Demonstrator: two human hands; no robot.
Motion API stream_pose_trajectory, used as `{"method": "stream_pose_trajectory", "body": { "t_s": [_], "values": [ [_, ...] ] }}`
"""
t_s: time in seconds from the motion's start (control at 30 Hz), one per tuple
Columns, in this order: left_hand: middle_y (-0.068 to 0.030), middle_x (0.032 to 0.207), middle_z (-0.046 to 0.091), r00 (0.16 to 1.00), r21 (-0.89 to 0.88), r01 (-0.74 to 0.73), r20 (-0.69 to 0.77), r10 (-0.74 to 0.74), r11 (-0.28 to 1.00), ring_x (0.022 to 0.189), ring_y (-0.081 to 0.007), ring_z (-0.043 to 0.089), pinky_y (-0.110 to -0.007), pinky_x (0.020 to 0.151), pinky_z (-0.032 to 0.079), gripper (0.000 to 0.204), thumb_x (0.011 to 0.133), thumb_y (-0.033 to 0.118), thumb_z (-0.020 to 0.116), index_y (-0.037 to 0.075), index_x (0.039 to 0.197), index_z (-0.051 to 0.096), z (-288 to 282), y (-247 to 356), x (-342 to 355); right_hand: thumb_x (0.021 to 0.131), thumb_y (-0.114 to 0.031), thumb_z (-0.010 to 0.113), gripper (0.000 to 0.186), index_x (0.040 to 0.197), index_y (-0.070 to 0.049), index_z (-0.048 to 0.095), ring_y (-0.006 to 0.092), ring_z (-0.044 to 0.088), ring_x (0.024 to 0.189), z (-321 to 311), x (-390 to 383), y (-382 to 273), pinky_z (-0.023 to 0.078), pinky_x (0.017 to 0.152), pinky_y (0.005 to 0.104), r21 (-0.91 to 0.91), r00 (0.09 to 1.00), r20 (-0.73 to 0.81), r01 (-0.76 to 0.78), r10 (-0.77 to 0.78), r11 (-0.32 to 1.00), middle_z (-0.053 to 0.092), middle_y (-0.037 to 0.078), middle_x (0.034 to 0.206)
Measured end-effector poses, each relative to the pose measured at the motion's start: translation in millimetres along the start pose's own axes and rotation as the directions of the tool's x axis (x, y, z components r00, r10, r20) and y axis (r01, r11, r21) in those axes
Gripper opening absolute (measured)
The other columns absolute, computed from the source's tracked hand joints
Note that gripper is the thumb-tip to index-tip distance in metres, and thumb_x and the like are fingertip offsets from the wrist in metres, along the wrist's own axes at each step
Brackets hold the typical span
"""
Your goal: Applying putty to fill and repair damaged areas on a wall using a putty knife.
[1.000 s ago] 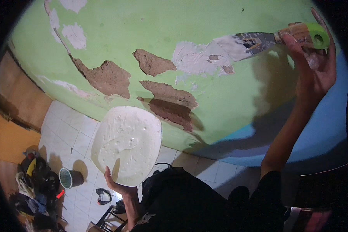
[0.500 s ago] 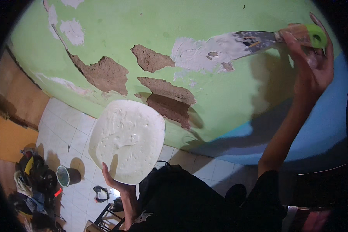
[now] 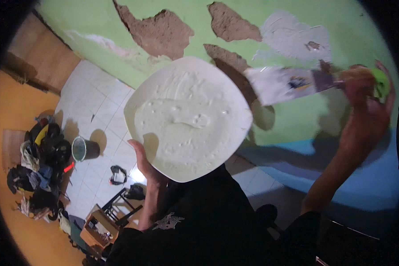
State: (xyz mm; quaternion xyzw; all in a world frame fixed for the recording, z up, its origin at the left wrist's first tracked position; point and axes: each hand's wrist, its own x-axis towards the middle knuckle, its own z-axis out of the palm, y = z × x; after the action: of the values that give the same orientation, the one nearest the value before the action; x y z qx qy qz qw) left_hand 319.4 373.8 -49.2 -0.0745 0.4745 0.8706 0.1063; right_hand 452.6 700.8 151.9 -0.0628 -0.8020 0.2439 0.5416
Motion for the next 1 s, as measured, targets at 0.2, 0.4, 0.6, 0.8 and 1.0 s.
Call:
{"method": "stream_pose_trajectory", "body": {
  "t_s": [0.2,0.4,0.6,0.8,1.0],
  "values": [
    [-0.0109,0.111,0.062,0.995,0.105,0.038,-0.095,-0.028,0.994,0.095,-0.0176,0.063,-0.032,0.083,0.052,0.071,0.101,0.062,0.036,-0.001,0.131,0.049,-3,6,-15,0.08,-0.001,0.079,0.06,0.131,0.004,0.048,0.0185,0.067,0.091,76,-31,-3,0.057,0.082,0.0332,0.275,0.922,0.2,-0.378,0.332,0.884,0.066,0.014,0.102],
    [-0.0114,0.12,0.057,0.992,0.429,-0.03,-0.095,0.079,0.903,0.109,-0.0211,0.054,-0.035,0.095,0.044,0.082,0.096,0.072,0.036,0.001,0.137,0.046,-38,0,-18,0.082,-0.001,0.078,0.054,0.128,0.004,0.05,0.0192,0.067,0.089,90,-29,-11,0.058,0.078,0.0303,0.259,0.93,0.172,-0.361,0.325,0.896,0.066,0.014,0.101],
    [-0.0071,0.112,0.058,0.973,0.481,0.014,-0.208,0.098,0.877,0.1,-0.017,0.054,-0.031,0.088,0.044,0.08,0.095,0.071,0.039,-0.001,0.127,0.053,-56,1,-5,0.082,0.0,0.077,0.053,0.126,0.001,0.05,0.0202,0.067,0.088,97,-47,-8,0.059,0.076,0.0316,0.246,0.864,0.216,-0.498,0.454,0.831,0.064,0.013,0.102],
    [-0.0108,0.119,0.056,0.982,0.458,0.065,-0.186,0.024,0.887,0.107,-0.021,0.054,-0.034,0.093,0.044,0.087,0.093,0.075,0.038,-0.001,0.132,0.049,-48,7,-5,0.082,0.001,0.074,0.042,0.117,-0.001,0.05,0.0204,0.067,0.086,114,-74,-5,0.06,0.074,0.0333,0.357,0.708,0.356,-0.707,0.61,0.611,0.062,0.01,0.096],
    [-0.0152,0.128,0.055,0.989,0.439,0.128,-0.118,-0.084,0.889,0.115,-0.0259,0.054,-0.039,0.098,0.044,0.096,0.09,0.079,0.036,-0.003,0.139,0.044,-30,15,-4,0.077,0.0,0.079,0.037,0.104,-0.003,0.053,0.0154,0.067,0.08,93,-70,-3,0.055,0.072,0.0286,0.165,0.656,0.515,-0.708,0.552,0.687,0.065,0.007,0.085]
  ]
}}
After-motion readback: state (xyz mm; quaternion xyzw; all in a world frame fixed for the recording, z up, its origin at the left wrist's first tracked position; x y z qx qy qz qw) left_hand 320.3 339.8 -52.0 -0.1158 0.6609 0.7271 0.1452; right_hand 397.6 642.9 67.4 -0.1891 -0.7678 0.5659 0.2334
